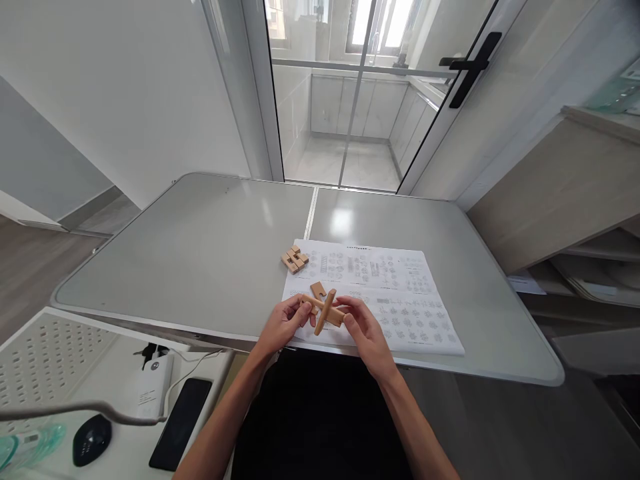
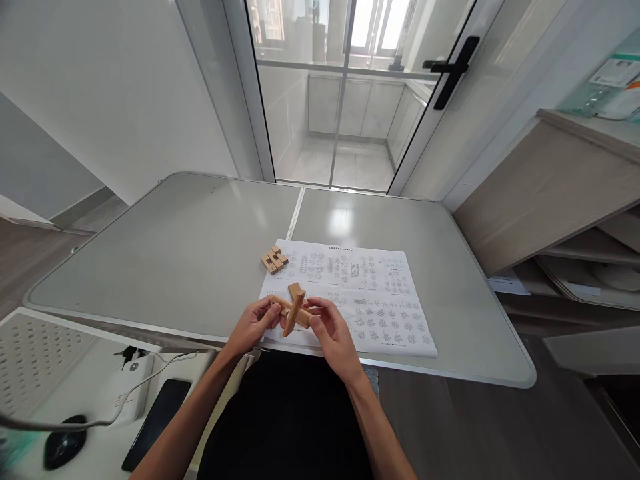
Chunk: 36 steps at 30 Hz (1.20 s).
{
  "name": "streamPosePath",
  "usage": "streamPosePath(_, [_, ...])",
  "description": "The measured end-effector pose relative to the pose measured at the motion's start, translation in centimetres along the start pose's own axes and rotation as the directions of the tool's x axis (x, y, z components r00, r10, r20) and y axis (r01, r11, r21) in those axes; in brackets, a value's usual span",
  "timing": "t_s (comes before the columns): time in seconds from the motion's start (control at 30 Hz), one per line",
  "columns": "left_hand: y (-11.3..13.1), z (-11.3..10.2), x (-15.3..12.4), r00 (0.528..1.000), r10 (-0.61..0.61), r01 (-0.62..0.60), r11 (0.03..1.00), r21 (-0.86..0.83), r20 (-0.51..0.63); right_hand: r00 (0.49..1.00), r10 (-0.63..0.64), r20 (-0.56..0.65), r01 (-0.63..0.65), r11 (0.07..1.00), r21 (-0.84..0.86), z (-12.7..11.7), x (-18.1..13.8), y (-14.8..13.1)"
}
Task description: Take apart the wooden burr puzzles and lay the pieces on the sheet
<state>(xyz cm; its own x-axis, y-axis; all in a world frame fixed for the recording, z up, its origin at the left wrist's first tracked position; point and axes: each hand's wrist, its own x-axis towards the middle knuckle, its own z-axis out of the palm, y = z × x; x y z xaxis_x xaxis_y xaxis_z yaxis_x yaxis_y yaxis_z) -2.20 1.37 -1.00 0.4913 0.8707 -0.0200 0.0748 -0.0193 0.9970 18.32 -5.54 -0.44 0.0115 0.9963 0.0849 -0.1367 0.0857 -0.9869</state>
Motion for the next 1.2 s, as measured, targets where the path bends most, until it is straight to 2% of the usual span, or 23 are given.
streamPosePath(0.27, [0.2,-0.3,-0.2,1.0,0.006,-0.006,1.0,-0.02,0.017,0.992,0.037,0.123,-0.055,0.988,0.143,1.1,0.2,0.0])
streamPosePath(0.5, [0.1,-0.3,-0.3,1.0,0.002,-0.002,1.0,0.028,0.022,0.991,0.115,0.067,-0.127,0.969,0.214,0.5,0.1,0.0])
streamPosePath(0.77, [0.2,-0.4,-0.3,0.999,0.015,-0.017,0.999,0.048,0.04,0.992,0.108,-0.06,-0.089,0.961,0.262,1.4,-0.4,0.0])
streamPosePath(1.0, [0.8,-0.2,-0.5,0.998,0.029,-0.033,0.998,0.06,0.064,0.997,0.078,0.012,-0.077,0.915,0.396,1.2,-0.9,0.4])
streamPosePath(1.2, [1.4,-0.1,-0.5,0.998,0.041,-0.044,0.997,0.064,0.045,0.997,0.067,-0.042,-0.047,0.931,0.362,1.7,-1.0,0.2])
